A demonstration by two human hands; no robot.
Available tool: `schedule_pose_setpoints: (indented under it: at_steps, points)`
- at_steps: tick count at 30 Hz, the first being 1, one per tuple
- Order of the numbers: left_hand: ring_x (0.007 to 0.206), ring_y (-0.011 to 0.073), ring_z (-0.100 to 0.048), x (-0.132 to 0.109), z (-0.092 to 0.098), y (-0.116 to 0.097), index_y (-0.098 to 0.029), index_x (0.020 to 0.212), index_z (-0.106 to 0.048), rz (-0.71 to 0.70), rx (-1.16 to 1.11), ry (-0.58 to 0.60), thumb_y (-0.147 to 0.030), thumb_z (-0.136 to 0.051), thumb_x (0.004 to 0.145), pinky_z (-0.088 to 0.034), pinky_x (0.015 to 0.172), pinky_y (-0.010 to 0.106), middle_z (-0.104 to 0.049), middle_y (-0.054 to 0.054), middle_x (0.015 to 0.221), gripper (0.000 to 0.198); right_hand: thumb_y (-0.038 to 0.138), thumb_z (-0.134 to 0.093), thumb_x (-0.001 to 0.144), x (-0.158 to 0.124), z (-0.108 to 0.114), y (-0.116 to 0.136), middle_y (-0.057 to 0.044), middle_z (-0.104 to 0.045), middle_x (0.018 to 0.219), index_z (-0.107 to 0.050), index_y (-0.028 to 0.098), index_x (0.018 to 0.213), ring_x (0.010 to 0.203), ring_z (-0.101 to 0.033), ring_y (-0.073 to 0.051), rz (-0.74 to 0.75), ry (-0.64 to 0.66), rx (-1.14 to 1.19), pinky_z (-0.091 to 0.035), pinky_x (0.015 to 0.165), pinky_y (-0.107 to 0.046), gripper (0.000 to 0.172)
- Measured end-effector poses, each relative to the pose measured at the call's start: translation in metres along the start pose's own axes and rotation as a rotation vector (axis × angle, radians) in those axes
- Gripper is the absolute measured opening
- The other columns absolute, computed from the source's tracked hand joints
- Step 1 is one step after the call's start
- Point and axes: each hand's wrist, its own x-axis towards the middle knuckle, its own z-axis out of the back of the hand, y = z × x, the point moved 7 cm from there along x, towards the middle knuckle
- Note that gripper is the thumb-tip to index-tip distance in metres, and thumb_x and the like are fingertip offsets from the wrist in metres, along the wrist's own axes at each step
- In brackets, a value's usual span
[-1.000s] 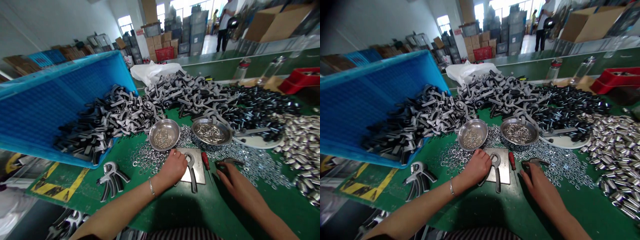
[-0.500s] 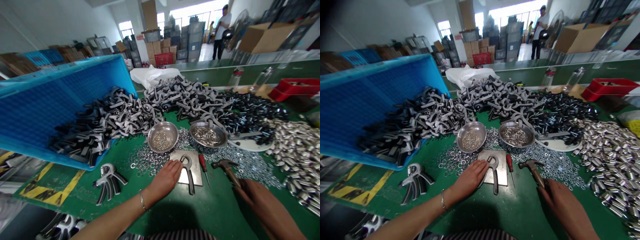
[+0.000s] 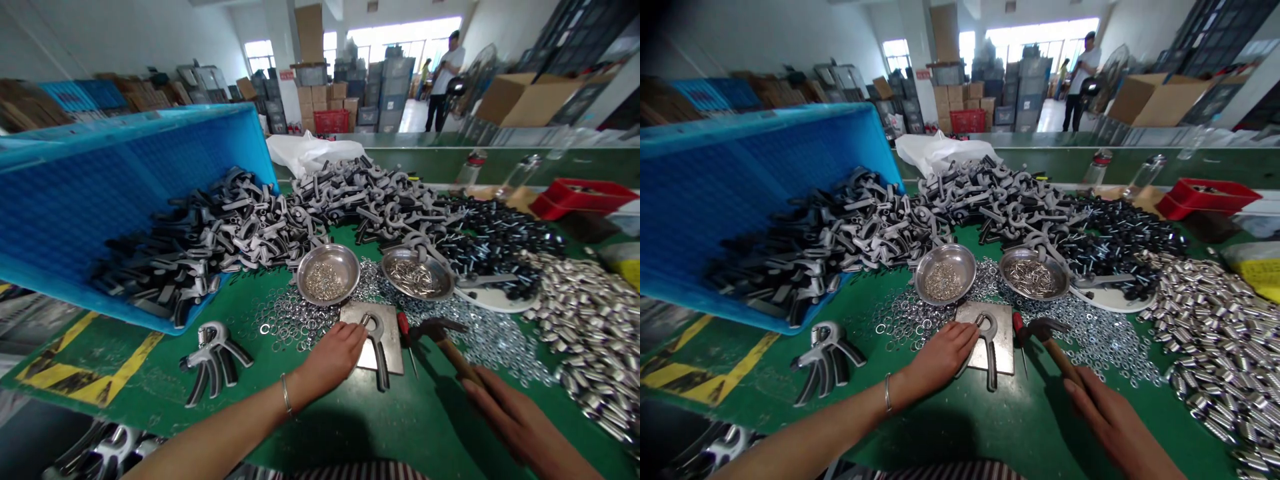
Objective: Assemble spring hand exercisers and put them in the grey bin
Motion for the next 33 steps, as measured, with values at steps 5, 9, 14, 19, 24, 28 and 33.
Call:
schedule_pose_setpoints:
  at_steps: [5,9,14,19,24,28,33]
  points:
    - [0.123,0.0248,-0.054,-0.004,-0.003,0.010,-0.013,0.138,-0.051,0.083,-0.055,-0.007,-0.020,-0.043,0.102,-0.041,0.103,0.041,-0.060,0.012,0.137,0.037,0.058,-0.048,0.092,0.004,-0.015,0.015,-0.005,-0.073,0.073,-0.070,0.028,0.103,0.067,-0.071,-0.026,0.001,0.050,0.072,-0.059,0.060,-0.035,0.039]
    - [0.123,0.0249,-0.052,-0.004,-0.005,0.020,-0.016,0.140,-0.049,0.175,-0.106,0.005,-0.017,-0.047,0.100,-0.041,0.103,0.042,-0.060,0.011,0.136,0.040,0.058,-0.045,0.094,0.004,-0.027,0.023,-0.004,-0.072,0.075,-0.069,0.027,0.096,0.069,-0.070,-0.024,0.017,0.135,0.058,-0.057,0.062,-0.034,0.039]
    - [0.119,0.0258,-0.053,-0.004,-0.009,0.023,-0.016,0.139,-0.049,0.211,-0.116,0.028,-0.019,-0.044,0.101,-0.042,0.103,0.042,-0.060,0.012,0.134,0.039,0.055,-0.043,0.097,0.003,-0.039,0.027,-0.005,-0.074,0.085,-0.065,0.025,0.116,0.077,-0.070,-0.024,0.044,0.191,-0.006,-0.055,0.071,-0.034,0.041]
    - [0.121,0.0277,-0.053,0.000,-0.011,0.019,-0.012,0.140,-0.048,0.182,-0.032,0.072,-0.017,-0.040,0.102,-0.041,0.105,0.043,-0.059,0.013,0.134,0.039,0.056,-0.040,0.099,0.003,-0.046,0.025,-0.005,-0.072,0.083,-0.061,0.024,0.117,0.076,-0.069,-0.023,0.029,0.223,-0.037,-0.053,0.071,-0.033,0.042]
    - [0.125,0.0278,-0.052,-0.001,-0.015,0.015,-0.008,0.142,-0.045,0.116,0.005,0.094,-0.015,-0.037,0.102,-0.038,0.109,0.042,-0.057,0.015,0.139,0.042,0.057,-0.036,0.099,0.001,-0.049,0.023,-0.004,-0.070,0.079,-0.059,0.025,0.117,0.075,-0.068,-0.023,-0.001,0.250,-0.046,-0.051,0.070,-0.032,0.043]
    - [0.130,0.0283,-0.050,-0.003,-0.018,0.013,-0.006,0.144,-0.042,0.113,0.005,0.100,-0.013,-0.032,0.102,-0.037,0.111,0.043,-0.054,0.017,0.142,0.043,0.057,-0.037,0.099,0.000,-0.052,0.024,-0.002,-0.068,0.076,-0.058,0.024,0.112,0.073,-0.067,-0.022,-0.006,0.246,-0.018,-0.050,0.068,-0.030,0.042]
    - [0.127,0.0272,-0.053,0.001,-0.017,0.011,-0.008,0.141,-0.045,0.131,-0.035,0.103,-0.011,-0.033,0.101,-0.039,0.110,0.042,-0.058,0.017,0.137,0.043,0.059,-0.037,0.098,0.000,-0.057,0.018,-0.001,-0.066,0.074,-0.058,0.023,0.098,0.069,-0.064,-0.020,0.000,0.217,0.003,-0.048,0.065,-0.028,0.041]
